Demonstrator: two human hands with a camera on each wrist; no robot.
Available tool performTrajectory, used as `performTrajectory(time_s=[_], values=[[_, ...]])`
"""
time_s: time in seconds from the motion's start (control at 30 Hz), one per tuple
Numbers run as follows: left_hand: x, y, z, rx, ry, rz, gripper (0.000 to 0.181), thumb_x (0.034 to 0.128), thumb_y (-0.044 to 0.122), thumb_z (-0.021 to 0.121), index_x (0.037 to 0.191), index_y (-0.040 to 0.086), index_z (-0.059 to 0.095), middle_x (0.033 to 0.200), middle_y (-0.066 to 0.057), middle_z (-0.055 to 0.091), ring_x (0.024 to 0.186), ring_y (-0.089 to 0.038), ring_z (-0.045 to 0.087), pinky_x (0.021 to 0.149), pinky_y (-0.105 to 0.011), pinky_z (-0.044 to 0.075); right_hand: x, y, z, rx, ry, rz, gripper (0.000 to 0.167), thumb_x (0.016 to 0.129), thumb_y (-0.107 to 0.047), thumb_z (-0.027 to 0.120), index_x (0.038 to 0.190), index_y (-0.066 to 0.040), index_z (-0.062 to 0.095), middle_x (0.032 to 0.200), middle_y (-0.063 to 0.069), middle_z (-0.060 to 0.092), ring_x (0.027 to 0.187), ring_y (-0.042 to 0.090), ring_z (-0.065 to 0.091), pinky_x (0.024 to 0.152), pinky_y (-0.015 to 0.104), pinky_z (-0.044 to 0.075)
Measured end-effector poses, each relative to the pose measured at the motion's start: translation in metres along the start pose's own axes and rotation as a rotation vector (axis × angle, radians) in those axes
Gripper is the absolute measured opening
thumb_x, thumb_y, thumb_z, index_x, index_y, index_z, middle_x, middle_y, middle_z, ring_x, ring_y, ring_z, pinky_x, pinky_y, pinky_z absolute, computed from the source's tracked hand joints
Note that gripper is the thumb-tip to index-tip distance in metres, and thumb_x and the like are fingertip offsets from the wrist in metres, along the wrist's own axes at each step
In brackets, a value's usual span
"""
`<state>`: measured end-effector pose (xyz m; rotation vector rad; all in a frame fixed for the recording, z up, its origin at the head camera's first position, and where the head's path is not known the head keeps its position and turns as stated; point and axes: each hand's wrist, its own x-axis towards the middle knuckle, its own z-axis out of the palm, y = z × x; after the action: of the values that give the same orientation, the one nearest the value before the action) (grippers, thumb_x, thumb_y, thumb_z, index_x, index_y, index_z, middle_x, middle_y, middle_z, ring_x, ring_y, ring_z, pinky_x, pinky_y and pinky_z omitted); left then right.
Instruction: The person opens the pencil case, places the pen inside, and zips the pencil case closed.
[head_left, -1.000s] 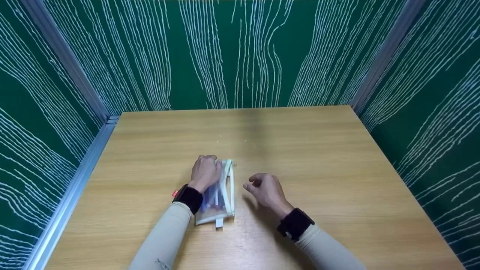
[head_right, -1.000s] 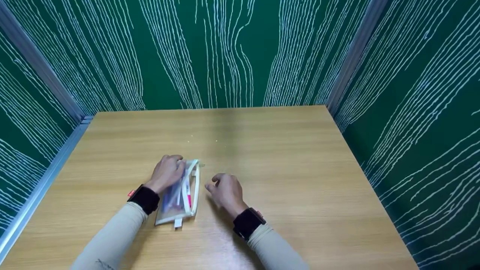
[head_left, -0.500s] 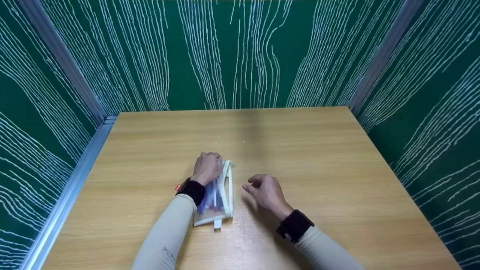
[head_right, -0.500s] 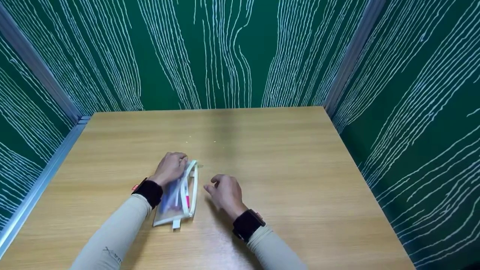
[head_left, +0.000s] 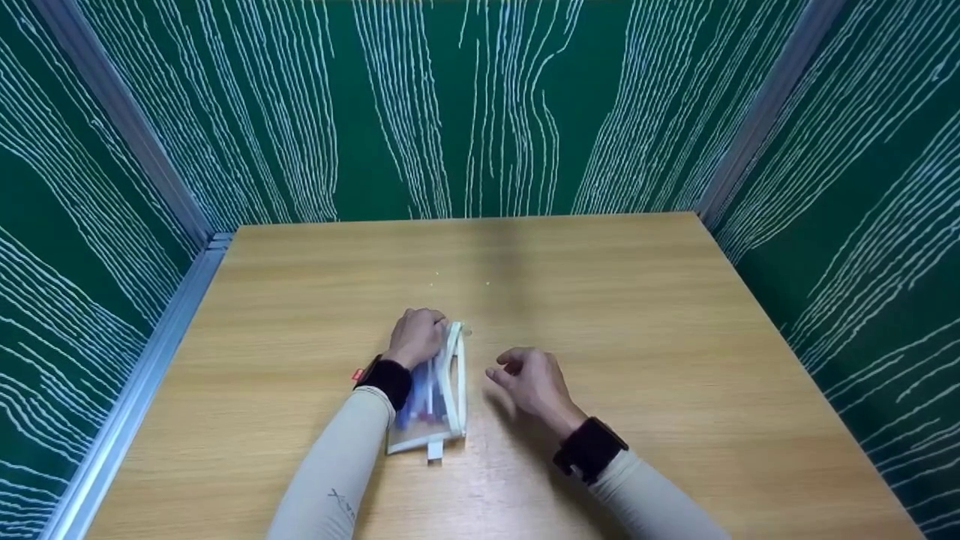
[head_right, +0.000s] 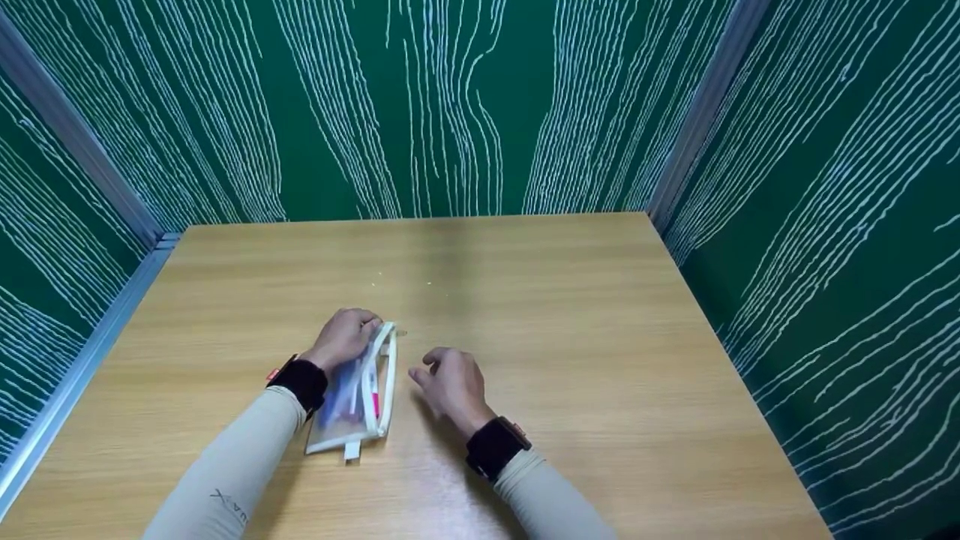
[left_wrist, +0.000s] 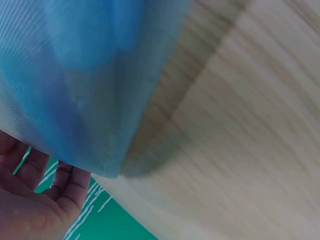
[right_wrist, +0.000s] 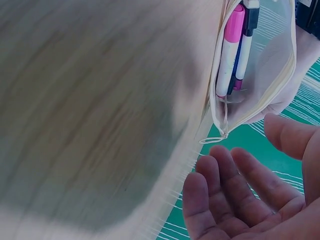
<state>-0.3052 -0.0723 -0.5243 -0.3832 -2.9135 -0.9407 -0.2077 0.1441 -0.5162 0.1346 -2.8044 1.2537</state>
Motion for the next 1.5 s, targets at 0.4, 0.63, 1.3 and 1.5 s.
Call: performTrajectory(time_s=[0.4,0.63,1.3,1.5], values=[[-0.003,-0.001,0.005,-0.057,0.007,0.015,0.014,0.0987,0.014,0.066,0.093,0.009,0.078,0.086,-0.004,0.074,0.091,-0.030,0.069,0.085,-0.045,0.052,0.023,-0.005,-0.003,-0.028,-0.016,0.042,0.031,0.088,-0.026,0.081,0.110,-0.005,0.076,0.089,0.003,0.074,0.078,0.017,0.067,0.074,0.037,0.055],[-0.006,-0.001,0.005,-0.085,-0.007,-0.032,0.013,0.0986,0.016,0.066,0.093,0.011,0.077,0.091,-0.004,0.075,0.092,-0.029,0.069,0.085,-0.045,0.053,0.041,-0.011,0.000,-0.028,-0.029,0.057,0.034,0.090,-0.026,0.079,0.117,-0.006,0.074,0.101,0.007,0.074,0.091,0.023,0.068,0.082,0.039,0.055],[-0.010,0.000,0.008,-0.116,-0.025,-0.072,0.014,0.0987,0.017,0.066,0.088,0.014,0.074,0.088,-0.002,0.072,0.089,-0.026,0.067,0.084,-0.044,0.052,0.066,-0.021,0.031,-0.104,-0.083,0.061,0.033,0.095,-0.018,0.072,0.128,-0.012,0.071,0.114,0.013,0.071,0.107,0.031,0.066,0.091,0.045,0.053],[-0.010,-0.004,0.011,-0.168,-0.005,0.005,0.014,0.0971,0.009,0.067,0.084,0.007,0.070,0.079,-0.004,0.068,0.082,-0.025,0.065,0.080,-0.042,0.052,0.069,-0.025,0.042,-0.170,-0.079,-0.016,0.028,0.099,-0.015,0.067,0.126,-0.009,0.073,0.122,0.014,0.072,0.116,0.033,0.066,0.096,0.045,0.052]])
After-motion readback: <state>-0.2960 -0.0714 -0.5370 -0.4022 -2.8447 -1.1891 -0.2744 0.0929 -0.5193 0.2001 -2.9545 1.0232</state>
